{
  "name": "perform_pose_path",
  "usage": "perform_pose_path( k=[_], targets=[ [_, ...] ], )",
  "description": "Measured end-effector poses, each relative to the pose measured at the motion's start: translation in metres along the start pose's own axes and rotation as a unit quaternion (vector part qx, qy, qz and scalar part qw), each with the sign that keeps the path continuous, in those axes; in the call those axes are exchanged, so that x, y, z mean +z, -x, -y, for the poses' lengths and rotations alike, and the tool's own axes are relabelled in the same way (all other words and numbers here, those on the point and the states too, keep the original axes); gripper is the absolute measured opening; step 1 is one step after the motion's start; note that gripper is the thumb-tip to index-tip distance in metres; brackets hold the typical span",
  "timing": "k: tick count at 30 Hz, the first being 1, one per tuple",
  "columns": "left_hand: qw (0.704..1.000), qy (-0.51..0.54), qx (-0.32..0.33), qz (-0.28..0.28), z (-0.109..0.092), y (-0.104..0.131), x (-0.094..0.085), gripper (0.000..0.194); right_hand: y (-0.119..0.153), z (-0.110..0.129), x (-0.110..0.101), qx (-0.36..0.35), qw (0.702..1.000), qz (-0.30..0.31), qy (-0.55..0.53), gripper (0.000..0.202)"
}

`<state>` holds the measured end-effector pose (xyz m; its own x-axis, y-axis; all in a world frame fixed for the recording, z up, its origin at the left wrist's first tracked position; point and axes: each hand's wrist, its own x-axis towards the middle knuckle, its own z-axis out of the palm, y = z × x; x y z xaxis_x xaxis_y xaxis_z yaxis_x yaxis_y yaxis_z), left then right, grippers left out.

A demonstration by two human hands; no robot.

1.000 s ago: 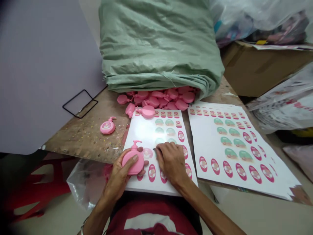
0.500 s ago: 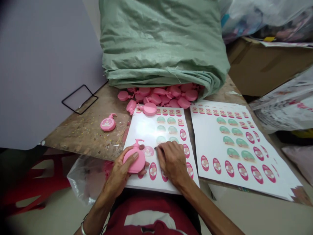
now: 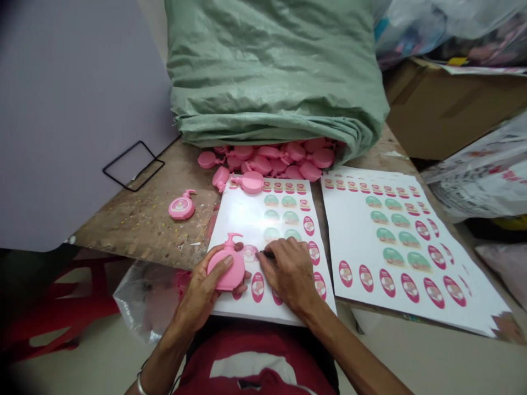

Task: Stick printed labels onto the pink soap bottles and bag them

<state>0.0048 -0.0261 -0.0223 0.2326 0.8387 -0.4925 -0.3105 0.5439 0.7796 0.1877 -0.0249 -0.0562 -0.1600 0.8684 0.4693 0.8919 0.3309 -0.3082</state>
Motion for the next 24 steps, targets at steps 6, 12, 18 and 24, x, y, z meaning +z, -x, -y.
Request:
perform_pose_path(
  k=[6, 12, 18, 24],
  targets=[
    [0.999, 0.038, 0.008, -0.006, 0.002, 0.002, -0.001, 0.049, -0.001, 0.004, -0.007, -0.004, 0.995, -0.068, -0.072, 0.014],
    [0.997, 0.066, 0.025, -0.012, -0.002, 0.005, 0.004, 0.054, -0.016, 0.011, -0.034, 0.181, 0.949, -0.018, -0.256, 0.013],
    [0.993, 0.11, 0.027, -0.019, -0.003, 0.001, 0.01, 0.056, -0.029, 0.033, -0.042, 0.09, 0.95, 0.041, -0.297, 0.017],
    [0.993, 0.107, 0.041, -0.032, -0.003, 0.001, 0.011, 0.06, -0.027, 0.037, -0.037, 0.085, 0.951, 0.036, -0.296, 0.016]
  ],
)
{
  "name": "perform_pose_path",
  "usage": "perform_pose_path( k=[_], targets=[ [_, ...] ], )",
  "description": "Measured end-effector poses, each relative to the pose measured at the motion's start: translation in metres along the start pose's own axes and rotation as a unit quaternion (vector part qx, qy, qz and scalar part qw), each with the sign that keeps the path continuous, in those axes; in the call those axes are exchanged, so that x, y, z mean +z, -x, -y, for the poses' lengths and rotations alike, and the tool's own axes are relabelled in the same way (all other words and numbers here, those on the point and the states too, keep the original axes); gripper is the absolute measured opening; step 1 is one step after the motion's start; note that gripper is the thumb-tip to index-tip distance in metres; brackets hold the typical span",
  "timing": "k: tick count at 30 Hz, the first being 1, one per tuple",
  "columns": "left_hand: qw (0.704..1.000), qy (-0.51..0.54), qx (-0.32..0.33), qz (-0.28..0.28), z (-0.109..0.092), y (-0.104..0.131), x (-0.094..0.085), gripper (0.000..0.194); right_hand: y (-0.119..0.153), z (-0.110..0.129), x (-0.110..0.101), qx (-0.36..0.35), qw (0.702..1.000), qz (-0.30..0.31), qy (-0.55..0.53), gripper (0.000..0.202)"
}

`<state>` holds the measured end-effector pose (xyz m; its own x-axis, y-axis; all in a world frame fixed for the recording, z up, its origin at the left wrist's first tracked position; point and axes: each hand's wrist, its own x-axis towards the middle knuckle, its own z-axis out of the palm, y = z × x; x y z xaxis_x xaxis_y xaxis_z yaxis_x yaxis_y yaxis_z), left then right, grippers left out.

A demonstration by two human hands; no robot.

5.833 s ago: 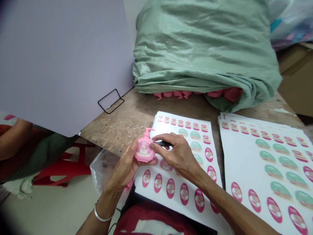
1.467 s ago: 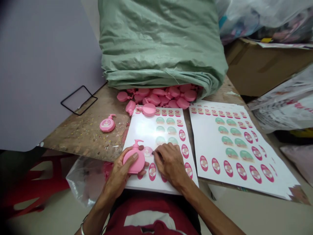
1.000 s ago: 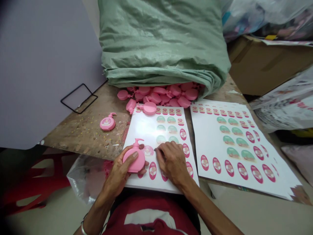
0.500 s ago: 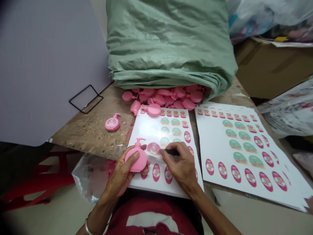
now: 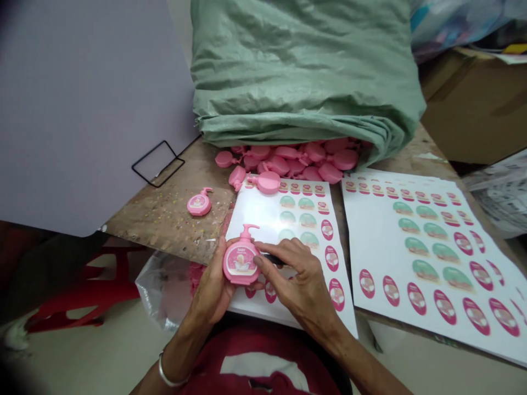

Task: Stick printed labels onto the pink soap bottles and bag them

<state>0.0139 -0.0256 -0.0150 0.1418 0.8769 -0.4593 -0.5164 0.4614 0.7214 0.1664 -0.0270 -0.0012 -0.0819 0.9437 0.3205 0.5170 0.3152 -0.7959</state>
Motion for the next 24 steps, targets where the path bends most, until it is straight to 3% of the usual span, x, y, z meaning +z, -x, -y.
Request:
perform_pose_path(
  k=[24],
  targets=[
    [1.0, -0.004, 0.008, -0.018, -0.0016, -0.0003, 0.0028, 0.06, 0.0029, 0.001, 0.0006, 0.004, 1.0, -0.014, 0.009, 0.016]
  ],
)
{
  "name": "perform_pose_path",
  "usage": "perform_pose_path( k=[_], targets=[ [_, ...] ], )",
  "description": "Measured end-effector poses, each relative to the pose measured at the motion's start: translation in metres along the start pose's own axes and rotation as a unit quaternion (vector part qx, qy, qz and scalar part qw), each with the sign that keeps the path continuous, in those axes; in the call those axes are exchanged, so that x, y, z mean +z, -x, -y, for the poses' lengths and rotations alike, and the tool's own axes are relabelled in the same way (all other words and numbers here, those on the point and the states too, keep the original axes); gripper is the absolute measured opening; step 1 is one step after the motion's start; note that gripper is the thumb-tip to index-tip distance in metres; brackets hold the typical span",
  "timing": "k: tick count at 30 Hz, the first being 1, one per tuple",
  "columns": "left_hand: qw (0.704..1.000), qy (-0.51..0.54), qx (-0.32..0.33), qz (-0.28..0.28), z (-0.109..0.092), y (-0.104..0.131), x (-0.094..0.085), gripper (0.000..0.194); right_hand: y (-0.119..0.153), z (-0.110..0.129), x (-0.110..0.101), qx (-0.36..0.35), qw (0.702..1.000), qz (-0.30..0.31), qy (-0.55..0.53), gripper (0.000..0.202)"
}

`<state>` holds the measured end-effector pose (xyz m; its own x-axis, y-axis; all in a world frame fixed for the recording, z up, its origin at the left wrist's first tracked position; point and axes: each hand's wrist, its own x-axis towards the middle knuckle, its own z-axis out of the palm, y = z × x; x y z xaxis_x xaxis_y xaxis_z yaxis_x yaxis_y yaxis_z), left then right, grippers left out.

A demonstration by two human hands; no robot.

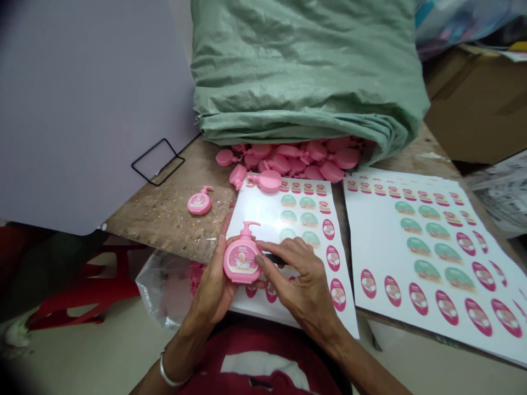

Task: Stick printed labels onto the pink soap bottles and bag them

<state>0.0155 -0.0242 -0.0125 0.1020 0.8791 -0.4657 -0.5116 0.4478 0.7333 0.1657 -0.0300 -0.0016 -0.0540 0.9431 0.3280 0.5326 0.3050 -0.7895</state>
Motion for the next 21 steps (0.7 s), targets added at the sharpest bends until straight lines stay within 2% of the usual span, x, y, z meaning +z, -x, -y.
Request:
perform_pose_path(
  k=[11, 16, 18, 21],
  targets=[
    [1.0, 0.008, -0.005, 0.013, -0.0031, -0.0025, 0.0003, 0.062, -0.0042, 0.0003, 0.0013, 0.001, 1.0, 0.0, 0.011, 0.016],
    [0.999, -0.005, 0.003, 0.046, -0.0042, -0.0007, -0.0012, 0.053, -0.0052, -0.0002, 0.0032, -0.015, 0.999, -0.002, 0.03, 0.015],
    [0.997, -0.046, 0.027, 0.055, -0.003, 0.0002, -0.0042, 0.047, -0.006, -0.0027, 0.0017, -0.052, 0.996, -0.002, 0.067, 0.016],
    [0.995, -0.079, 0.034, 0.058, -0.0013, 0.0007, -0.0084, 0.045, -0.0076, -0.0092, -0.0019, -0.09, 0.974, -0.018, 0.205, 0.023]
  ],
)
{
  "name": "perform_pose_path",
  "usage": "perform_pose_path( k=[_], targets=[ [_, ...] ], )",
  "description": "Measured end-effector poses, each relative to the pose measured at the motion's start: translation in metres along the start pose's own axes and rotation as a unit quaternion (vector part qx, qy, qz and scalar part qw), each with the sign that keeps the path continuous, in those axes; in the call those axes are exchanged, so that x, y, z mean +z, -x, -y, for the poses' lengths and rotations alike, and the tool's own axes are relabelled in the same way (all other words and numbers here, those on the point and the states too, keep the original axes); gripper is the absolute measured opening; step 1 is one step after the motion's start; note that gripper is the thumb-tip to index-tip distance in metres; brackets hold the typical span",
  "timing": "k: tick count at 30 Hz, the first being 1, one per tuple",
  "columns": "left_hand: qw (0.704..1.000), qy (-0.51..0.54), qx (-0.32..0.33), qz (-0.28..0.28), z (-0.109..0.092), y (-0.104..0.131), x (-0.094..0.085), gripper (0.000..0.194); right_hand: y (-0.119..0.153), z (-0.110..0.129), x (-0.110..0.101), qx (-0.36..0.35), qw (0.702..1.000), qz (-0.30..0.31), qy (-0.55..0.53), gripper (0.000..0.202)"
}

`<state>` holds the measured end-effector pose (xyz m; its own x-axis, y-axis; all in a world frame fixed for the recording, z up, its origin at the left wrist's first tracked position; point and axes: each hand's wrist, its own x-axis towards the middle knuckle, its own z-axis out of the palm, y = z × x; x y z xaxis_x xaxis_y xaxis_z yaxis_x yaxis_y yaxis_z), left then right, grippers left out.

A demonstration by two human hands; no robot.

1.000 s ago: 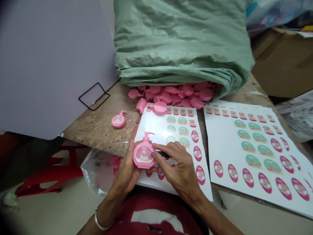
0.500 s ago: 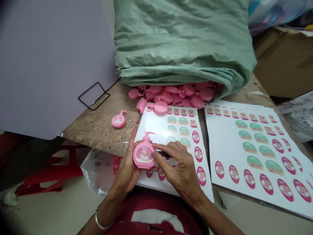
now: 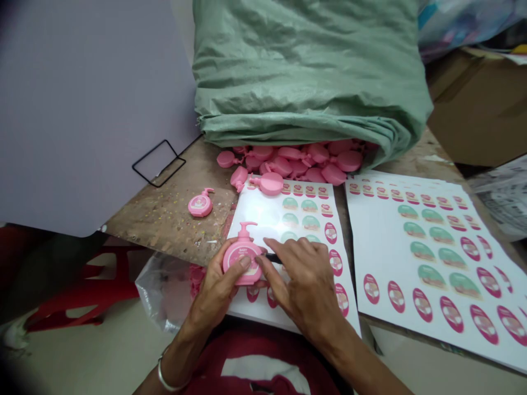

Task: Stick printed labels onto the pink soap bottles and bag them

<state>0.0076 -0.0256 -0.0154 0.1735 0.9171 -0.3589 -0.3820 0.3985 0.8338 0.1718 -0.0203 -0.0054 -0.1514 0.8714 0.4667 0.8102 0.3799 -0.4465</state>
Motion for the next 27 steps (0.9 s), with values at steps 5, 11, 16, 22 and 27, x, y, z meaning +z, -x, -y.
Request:
perform_pose_path(
  k=[5, 11, 16, 22, 27],
  targets=[
    [0.998, -0.035, -0.014, 0.05, -0.007, 0.005, 0.004, 0.048, -0.002, -0.004, 0.008, 0.097, 0.994, 0.001, -0.047, 0.056],
    [0.997, -0.067, -0.022, 0.02, -0.021, 0.01, -0.013, 0.045, -0.033, -0.032, 0.024, 0.162, 0.976, 0.075, -0.122, 0.066],
    [0.892, -0.355, 0.145, -0.238, -0.027, -0.034, -0.079, 0.041, -0.102, -0.081, 0.043, 0.178, 0.981, 0.079, 0.006, 0.07],
    [0.71, -0.553, 0.277, -0.338, -0.038, -0.062, -0.102, 0.044, -0.139, -0.082, 0.058, 0.215, 0.962, 0.148, 0.076, 0.067],
    [0.881, -0.336, 0.29, -0.165, -0.026, -0.047, -0.038, 0.04, -0.09, -0.029, 0.054, 0.22, 0.958, 0.091, -0.161, 0.064]
  ],
)
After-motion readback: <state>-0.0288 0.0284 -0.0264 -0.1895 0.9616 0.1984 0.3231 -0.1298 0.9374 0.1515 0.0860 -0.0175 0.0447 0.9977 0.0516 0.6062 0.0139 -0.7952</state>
